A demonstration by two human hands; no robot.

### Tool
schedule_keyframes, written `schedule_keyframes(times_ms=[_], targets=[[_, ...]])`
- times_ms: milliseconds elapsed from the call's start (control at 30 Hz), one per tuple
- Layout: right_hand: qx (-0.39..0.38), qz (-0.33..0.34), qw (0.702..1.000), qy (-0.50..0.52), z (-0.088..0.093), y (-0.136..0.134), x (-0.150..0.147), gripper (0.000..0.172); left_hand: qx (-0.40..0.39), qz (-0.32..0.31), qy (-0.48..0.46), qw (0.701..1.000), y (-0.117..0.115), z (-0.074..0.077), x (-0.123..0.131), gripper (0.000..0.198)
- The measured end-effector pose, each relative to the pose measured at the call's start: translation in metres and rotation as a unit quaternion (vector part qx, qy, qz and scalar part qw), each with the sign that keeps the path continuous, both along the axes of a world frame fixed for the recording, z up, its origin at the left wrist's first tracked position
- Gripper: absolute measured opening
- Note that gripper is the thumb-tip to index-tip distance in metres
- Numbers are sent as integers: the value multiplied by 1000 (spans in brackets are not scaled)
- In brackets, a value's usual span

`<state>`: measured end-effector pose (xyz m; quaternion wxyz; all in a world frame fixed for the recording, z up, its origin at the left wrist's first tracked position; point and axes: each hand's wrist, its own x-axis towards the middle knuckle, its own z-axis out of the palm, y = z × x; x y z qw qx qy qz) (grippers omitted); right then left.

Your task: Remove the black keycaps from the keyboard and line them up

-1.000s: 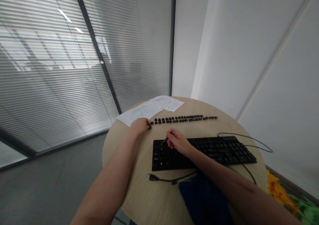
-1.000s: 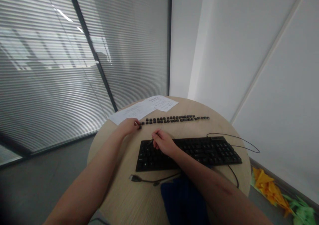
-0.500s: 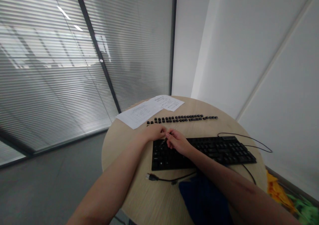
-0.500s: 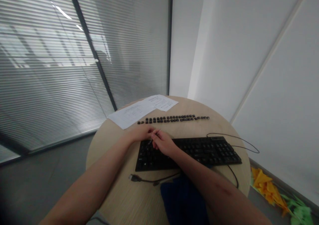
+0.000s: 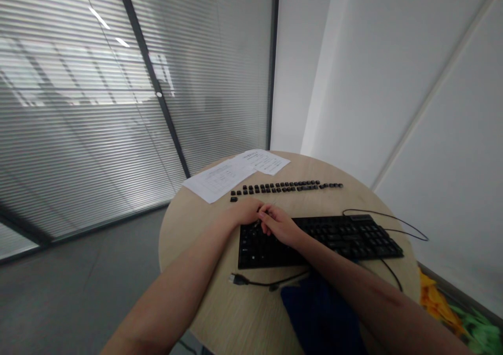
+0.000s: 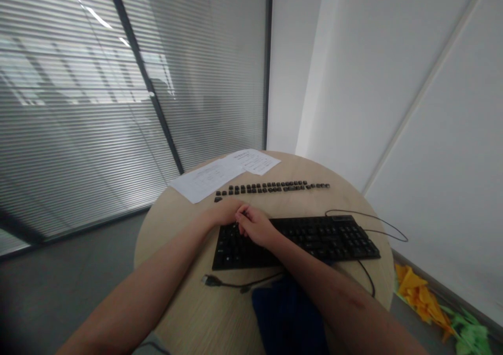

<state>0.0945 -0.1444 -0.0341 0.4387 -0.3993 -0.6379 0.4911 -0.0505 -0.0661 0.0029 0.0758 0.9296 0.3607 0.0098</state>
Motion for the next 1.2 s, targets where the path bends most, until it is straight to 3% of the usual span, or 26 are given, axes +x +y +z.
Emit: schedule_keyframes(times_ms=[267, 1200], targets=[[14, 8, 1000, -8, 1, -2, 0, 28, -31, 7, 1, 1000, 1, 1, 1, 19], [35, 19, 999, -34, -4, -1, 1, 27, -24, 4, 9, 1000, -6, 8, 2, 16]])
